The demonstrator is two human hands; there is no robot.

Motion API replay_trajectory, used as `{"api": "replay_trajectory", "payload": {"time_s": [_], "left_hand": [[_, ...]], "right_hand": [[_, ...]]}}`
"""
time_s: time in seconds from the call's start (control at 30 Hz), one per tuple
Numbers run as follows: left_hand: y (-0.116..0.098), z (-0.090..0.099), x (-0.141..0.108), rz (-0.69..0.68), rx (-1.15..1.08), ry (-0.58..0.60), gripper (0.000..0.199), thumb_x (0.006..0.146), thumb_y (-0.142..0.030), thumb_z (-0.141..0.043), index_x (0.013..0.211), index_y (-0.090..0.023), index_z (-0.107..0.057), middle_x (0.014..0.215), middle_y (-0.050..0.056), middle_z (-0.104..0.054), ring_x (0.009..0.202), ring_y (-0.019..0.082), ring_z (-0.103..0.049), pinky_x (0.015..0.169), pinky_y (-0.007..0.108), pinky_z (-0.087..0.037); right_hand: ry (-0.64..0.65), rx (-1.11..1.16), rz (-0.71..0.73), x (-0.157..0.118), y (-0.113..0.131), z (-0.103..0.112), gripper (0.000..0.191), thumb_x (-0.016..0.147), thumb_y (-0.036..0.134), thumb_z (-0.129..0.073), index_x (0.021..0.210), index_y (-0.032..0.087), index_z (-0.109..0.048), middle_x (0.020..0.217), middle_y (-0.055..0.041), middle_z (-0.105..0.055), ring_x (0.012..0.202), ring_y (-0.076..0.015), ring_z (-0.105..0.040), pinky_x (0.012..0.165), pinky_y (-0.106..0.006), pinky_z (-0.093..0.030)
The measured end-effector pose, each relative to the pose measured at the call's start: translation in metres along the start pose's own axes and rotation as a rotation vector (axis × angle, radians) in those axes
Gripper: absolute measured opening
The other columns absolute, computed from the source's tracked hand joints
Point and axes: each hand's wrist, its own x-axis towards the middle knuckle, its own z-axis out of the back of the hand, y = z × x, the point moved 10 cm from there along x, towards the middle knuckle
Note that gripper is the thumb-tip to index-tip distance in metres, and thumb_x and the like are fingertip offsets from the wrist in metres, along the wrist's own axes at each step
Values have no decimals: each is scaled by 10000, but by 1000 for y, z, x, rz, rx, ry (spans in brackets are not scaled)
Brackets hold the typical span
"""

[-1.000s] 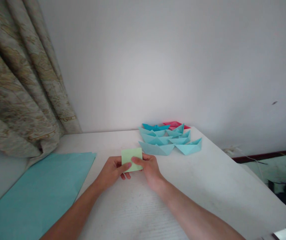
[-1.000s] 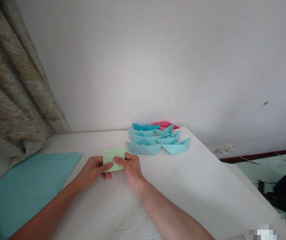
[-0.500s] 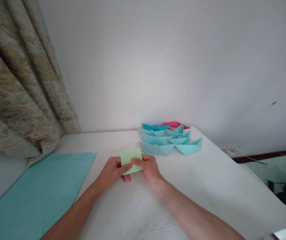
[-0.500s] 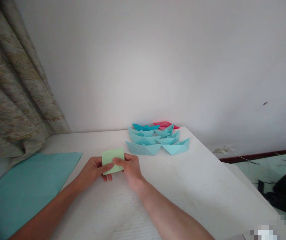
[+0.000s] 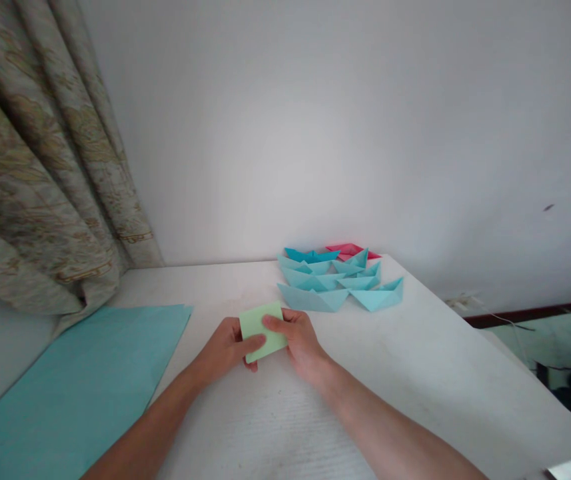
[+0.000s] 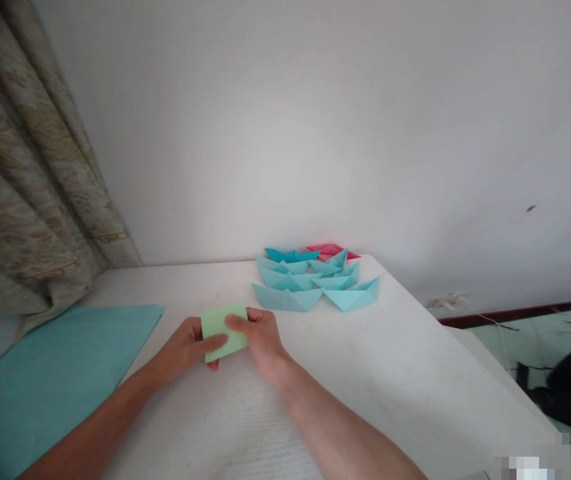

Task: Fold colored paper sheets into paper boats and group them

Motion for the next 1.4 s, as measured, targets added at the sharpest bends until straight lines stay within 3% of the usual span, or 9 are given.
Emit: {"api": "replay_trajectory", "payload": {"time_s": [0.27,0.4,0.57,0.7,0.9,1.13,1.4], "left_hand": [[3,-6,-5,-18,-94,106,324,676,-428,-655,604,-117,-600,451,0,-503,371,86,-414,360,198,-319],[6,-6,-5,-6,-140,124,285,657,-392,-666,623,-114,-614,469,2,-508,386,82,-397,368,196,-289],[9,-2,-7,26,-128,104,278,659,-394,-671,600,-125,-632,475,20,-529,472,134,-488,440,221,-344],[11,0,-7,41,-132,91,275,645,-398,-684,631,-124,-657,466,28,-545,553,188,-558,499,249,-395],[8,0,-3,11,-138,83,323,671,-428,-659,573,-121,-630,433,5,-513,376,94,-412,381,212,-281],[-1,12,0,-9,-56,-71,415,754,-491,-604,549,-130,-581,461,23,-573,389,119,-510,422,230,-389],[-15,40,-7,-115,-2,-321,373,786,-441,-595,547,-156,-562,450,-10,-549,414,114,-501,469,229,-400]], "right_hand": [[42,46,-29,-5,-3,-7,277,531,300,-811,663,99,-673,596,-36,-622,491,-133,-505,509,-293,-402],[-12,29,13,-2,0,-1,295,548,329,-804,553,121,-594,501,6,-529,442,-89,-407,442,-246,-301],[-47,8,89,-1,8,4,408,587,347,-779,452,171,-436,451,55,-377,436,-68,-293,432,-248,-185],[-87,-8,103,-1,11,8,380,600,345,-766,461,171,-459,442,56,-375,435,-70,-289,438,-251,-167],[-122,32,94,2,9,15,344,609,344,-760,493,164,-491,455,47,-416,433,-70,-319,438,-238,-171],[-274,1,130,2,14,32,403,612,401,-756,476,175,-451,437,68,-346,422,-65,-267,433,-239,-172],[-67,-184,17,1,2,7,420,611,444,-747,461,177,-460,442,52,-402,398,-62,-306,418,-242,-181]]}}
